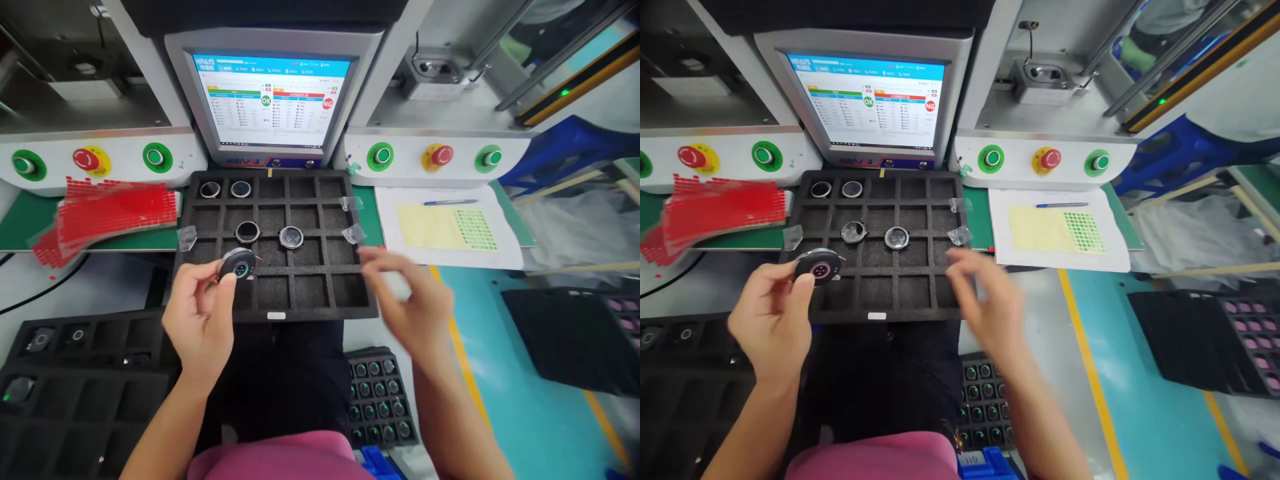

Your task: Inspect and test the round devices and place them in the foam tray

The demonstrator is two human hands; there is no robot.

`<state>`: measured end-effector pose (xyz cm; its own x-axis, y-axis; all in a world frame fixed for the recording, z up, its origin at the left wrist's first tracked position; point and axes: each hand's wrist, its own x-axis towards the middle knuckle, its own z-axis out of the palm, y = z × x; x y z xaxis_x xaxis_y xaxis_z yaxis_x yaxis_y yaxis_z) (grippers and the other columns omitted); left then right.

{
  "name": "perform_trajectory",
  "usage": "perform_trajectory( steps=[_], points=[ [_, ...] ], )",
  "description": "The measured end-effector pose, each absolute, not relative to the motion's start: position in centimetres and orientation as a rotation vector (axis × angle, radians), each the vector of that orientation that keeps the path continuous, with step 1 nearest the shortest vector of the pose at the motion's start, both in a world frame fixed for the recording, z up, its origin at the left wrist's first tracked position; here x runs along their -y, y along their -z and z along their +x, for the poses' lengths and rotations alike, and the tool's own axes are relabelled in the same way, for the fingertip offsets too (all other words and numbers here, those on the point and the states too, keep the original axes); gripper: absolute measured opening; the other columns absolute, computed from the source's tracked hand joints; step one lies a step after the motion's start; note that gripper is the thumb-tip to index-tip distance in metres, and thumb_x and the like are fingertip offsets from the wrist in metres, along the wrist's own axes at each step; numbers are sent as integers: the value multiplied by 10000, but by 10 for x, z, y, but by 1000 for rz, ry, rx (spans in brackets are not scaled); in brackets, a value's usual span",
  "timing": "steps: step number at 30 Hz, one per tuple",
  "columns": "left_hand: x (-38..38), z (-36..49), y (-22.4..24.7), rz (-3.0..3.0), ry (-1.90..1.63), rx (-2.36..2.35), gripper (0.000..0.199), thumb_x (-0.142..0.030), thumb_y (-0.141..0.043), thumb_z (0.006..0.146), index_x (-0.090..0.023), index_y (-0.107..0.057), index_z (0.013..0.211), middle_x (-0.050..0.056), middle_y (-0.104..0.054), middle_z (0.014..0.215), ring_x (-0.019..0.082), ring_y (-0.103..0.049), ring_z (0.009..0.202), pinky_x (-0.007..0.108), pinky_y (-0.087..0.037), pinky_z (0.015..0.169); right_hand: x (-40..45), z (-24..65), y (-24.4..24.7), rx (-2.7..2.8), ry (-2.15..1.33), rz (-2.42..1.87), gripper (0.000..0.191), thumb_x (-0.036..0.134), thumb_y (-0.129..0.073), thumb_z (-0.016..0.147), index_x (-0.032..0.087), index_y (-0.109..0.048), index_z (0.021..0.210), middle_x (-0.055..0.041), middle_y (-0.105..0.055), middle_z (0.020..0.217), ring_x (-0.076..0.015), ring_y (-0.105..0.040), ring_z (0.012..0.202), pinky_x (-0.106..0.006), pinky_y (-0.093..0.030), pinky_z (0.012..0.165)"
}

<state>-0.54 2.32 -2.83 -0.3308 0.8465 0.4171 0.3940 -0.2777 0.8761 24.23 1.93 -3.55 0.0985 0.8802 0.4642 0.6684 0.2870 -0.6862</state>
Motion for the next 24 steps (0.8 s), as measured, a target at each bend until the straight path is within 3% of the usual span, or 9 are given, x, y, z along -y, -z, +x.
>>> perform_trajectory(
  steps=[1, 3, 6, 11, 15, 20, 24],
  points=[
    [-25, -6, 30, 1338, -1562, -1524, 80, -244, -725, 889, -186, -700, 937, 7, -706, 864, 127, -718, 794, 231, -620, 730, -35, 254, 48, 1395, -320, -1589, 98, 330, -643, 901, 237, -616, 891, -68, -745, 1031, -245, -721, 1010, -442, -594, 937],
    [-27, -5, 32, 1044, -1365, -1351, 180, -343, -724, 895, -174, -677, 935, 22, -748, 882, 156, -756, 829, 271, -645, 780, -67, 275, 73, 1247, -367, -1683, 336, 403, -734, 764, 216, -568, 990, -128, -723, 1063, -304, -712, 995, -528, -586, 904],
    [-25, 1, 29, 789, -1175, -1176, 294, -421, -748, 861, -158, -648, 946, 62, -787, 911, 200, -784, 842, 303, -658, 789, -100, 289, 98, 1172, -498, -1727, 483, 423, -792, 644, 217, -522, 988, -77, -714, 849, -277, -708, 758, -486, -608, 749],
    [-20, 5, 22, 758, -1067, -1142, 373, -470, -771, 819, -132, -683, 953, 73, -787, 841, 174, -761, 665, 238, -635, 640, -98, 277, 87, 1125, -609, -1675, 383, 383, -790, 615, 233, -576, 894, 11, -639, 640, -200, -613, 558, -375, -573, 606],
    [-19, 5, 21, 783, -1037, -1130, 407, -504, -771, 813, -129, -708, 958, 69, -780, 821, 156, -734, 606, 233, -618, 600, -68, 255, 43, 1167, -774, -1476, 333, 347, -813, 688, 244, -629, 946, -7, -676, 715, -175, -669, 639, -293, -580, 617],
    [-18, 13, 20, 815, -975, -1057, 562, -668, -685, 831, -121, -718, 958, 64, -738, 686, 182, -717, 587, 280, -612, 587, -40, 217, -3, 1290, -1198, -1004, 346, 146, -826, 717, 248, -660, 1003, 37, -686, 706, -112, -664, 600, -175, -570, 556],
    [-16, 18, 16, 821, -937, -985, 694, -761, -627, 820, -106, -729, 1026, 81, -742, 698, 194, -722, 611, 296, -611, 609, -37, 198, -10, 1344, -1219, -984, 320, 126, -787, 768, 234, -627, 1022, 36, -698, 733, -108, -682, 629, -173, -590, 585]
  ],
)
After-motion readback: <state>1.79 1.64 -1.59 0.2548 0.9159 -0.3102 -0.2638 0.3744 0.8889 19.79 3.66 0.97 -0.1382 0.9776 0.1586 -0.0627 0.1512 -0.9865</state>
